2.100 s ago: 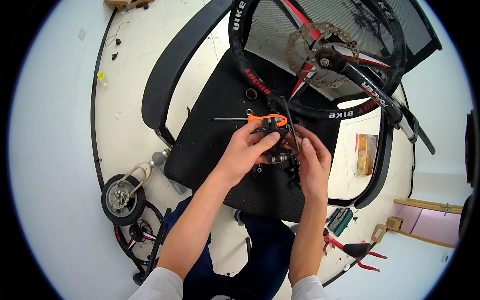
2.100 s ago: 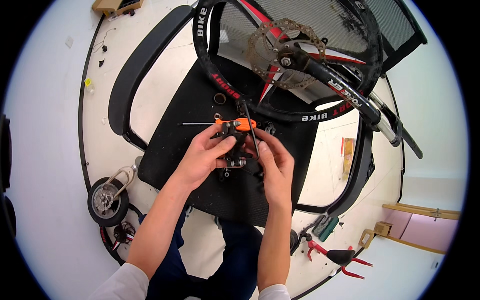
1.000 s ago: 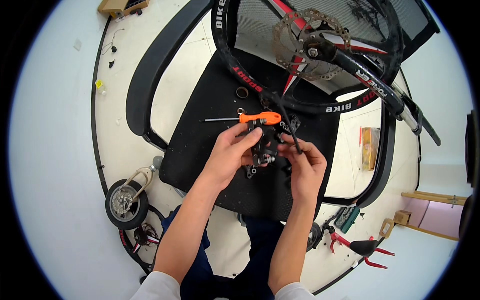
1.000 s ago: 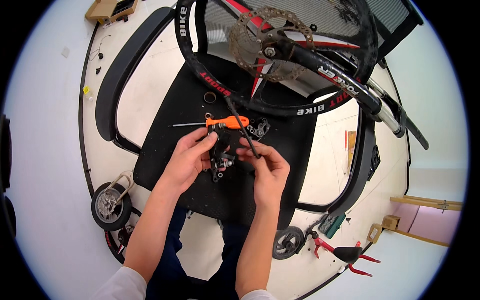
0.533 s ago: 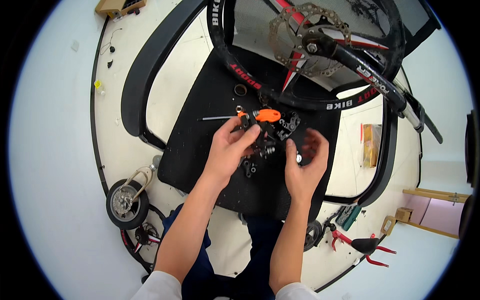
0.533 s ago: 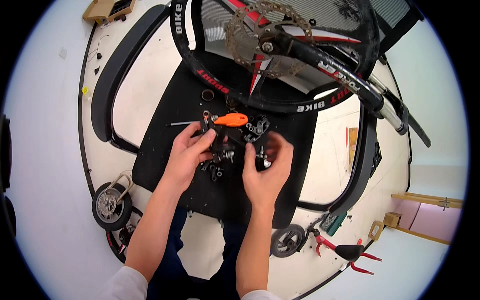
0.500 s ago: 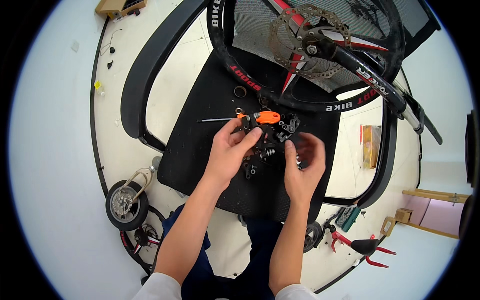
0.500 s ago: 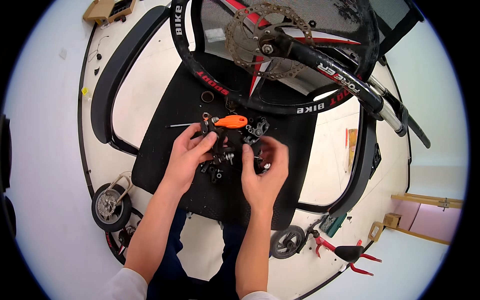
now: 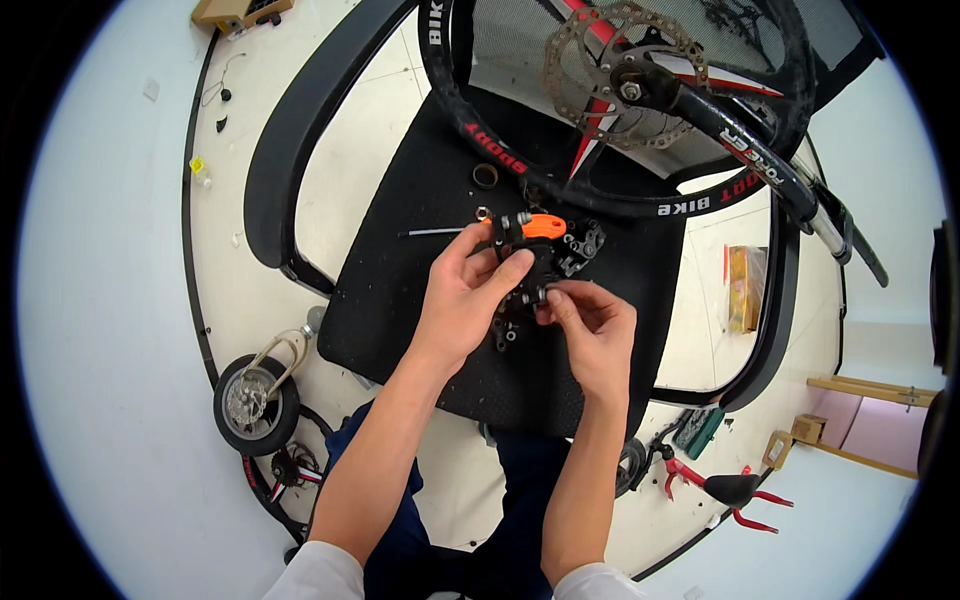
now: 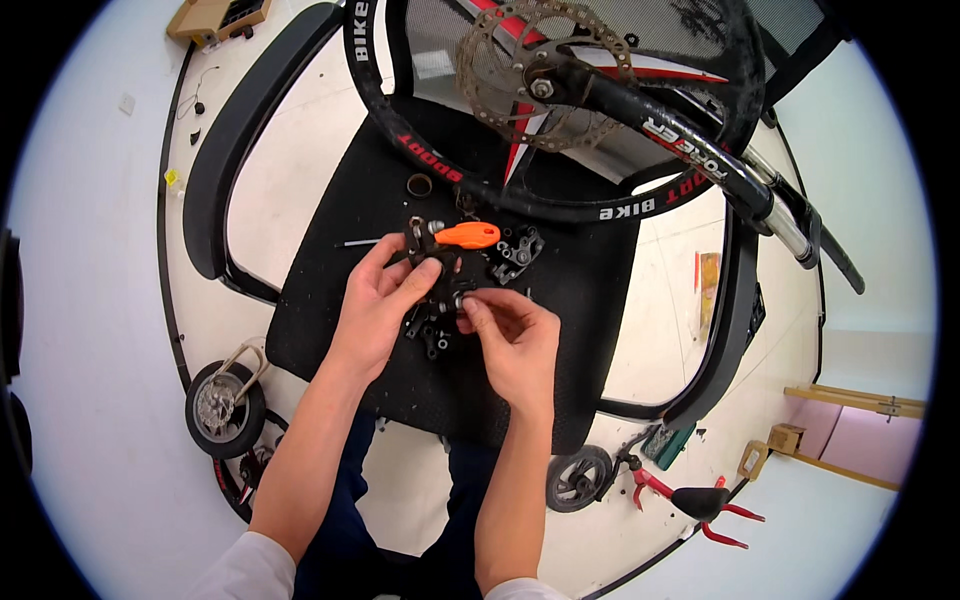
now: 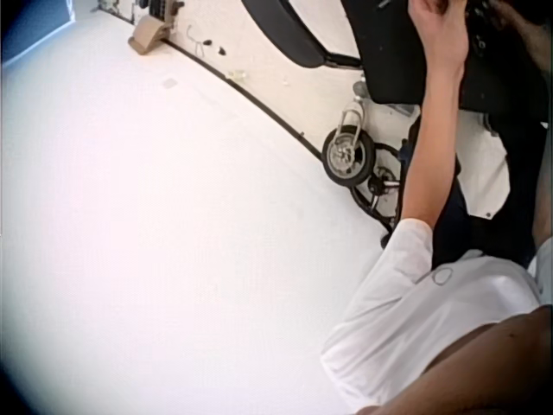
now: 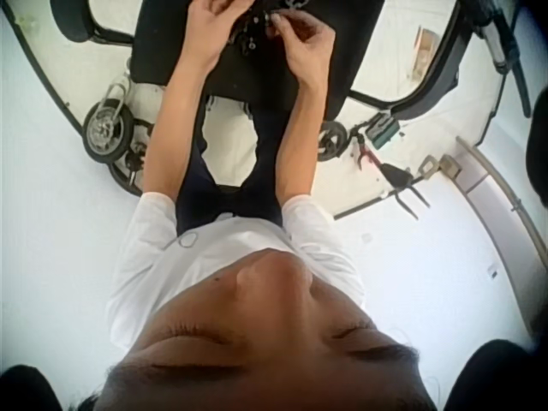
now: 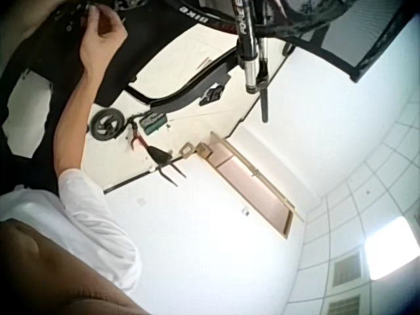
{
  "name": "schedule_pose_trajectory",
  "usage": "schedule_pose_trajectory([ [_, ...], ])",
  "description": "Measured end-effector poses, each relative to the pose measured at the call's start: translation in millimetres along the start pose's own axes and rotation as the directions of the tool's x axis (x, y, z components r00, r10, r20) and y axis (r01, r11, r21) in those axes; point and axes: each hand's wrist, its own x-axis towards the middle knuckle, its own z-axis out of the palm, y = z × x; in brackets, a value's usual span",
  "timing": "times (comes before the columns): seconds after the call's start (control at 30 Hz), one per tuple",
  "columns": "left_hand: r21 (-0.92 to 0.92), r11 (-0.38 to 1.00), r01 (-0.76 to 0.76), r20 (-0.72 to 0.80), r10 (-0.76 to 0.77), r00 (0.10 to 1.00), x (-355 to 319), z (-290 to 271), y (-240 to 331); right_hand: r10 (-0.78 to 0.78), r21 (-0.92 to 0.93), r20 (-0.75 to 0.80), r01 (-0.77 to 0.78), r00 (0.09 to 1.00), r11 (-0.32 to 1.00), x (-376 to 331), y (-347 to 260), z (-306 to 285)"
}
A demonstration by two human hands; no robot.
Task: The person assembles a bicycle derailleur on a chair seat using an Allen key and screwdriver. They insert and tighten screws, attach small components, and repeatedly adjust the mechanism while handling various parts laid out on the seat.
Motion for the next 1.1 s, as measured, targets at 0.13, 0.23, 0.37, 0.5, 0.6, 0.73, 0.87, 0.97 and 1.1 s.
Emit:
schedule_pose_trajectory([
  [0.13, 0.01, 0.999, -0.037, -0.019, 0.037, 0.999, 5.1, 0.9, -3.0, -0.002, -0.003, -0.01, 0.002, 1.0, 1.0, 0.1, -2.6, -2.3],
  [0.23, 0.019, 1.0, -0.015, -0.034, 0.015, 0.999, 2.3, 4.5, -4.0, -0.048, 0.008, -0.05, 0.048, 0.998, 0.999, -2.1, 0.1, -6.2],
  [0.37, 0.003, 1.0, 0.023, -0.077, -0.022, 0.997, 1.5, 5.8, -1.6, -0.021, 0.072, -0.062, 0.026, 0.998, 0.997, 10.5, -1.8, -2.2],
  [0.5, 0.03, 0.999, 0.019, -0.049, -0.017, 0.999, -2.2, 6.5, -1.2, 0.053, 0.0, -0.072, -0.053, 0.996, 0.999, 2.0, 7.0, 1.6],
  [0.6, 0.125, 0.992, -0.024, 0.036, 0.02, 0.999, -0.2, 1.7, -2.3, 0.078, 0.11, -0.122, -0.064, 0.99, 0.992, 5.8, 5.1, -0.4],
  [0.73, 0.098, 0.991, 0.088, 0.054, -0.093, 0.994, -6.7, 1.7, -7.5, 0.113, 0.23, -0.119, -0.083, 0.986, 0.97, 7.0, 7.3, -10.8],
  [0.87, 0.11, 0.992, 0.059, 0.043, -0.064, 0.997, 3.5, -1.3, -6.1, 0.127, 0.141, -0.116, -0.11, 0.985, 0.984, 9.5, 1.8, -11.2],
  [0.97, 0.096, 0.988, 0.122, 0.053, -0.128, 0.99, -6.4, -0.6, -8.3, 0.076, 0.111, -0.059, -0.069, 0.995, 0.991, -4.5, 2.5, -15.8],
  [1.1, 0.085, 0.988, 0.128, 0.037, -0.132, 0.991, -0.1, -0.1, -9.5, -0.037, -0.02, -0.049, 0.036, 0.998, 0.999, 6.0, -4.3, -20.1],
])
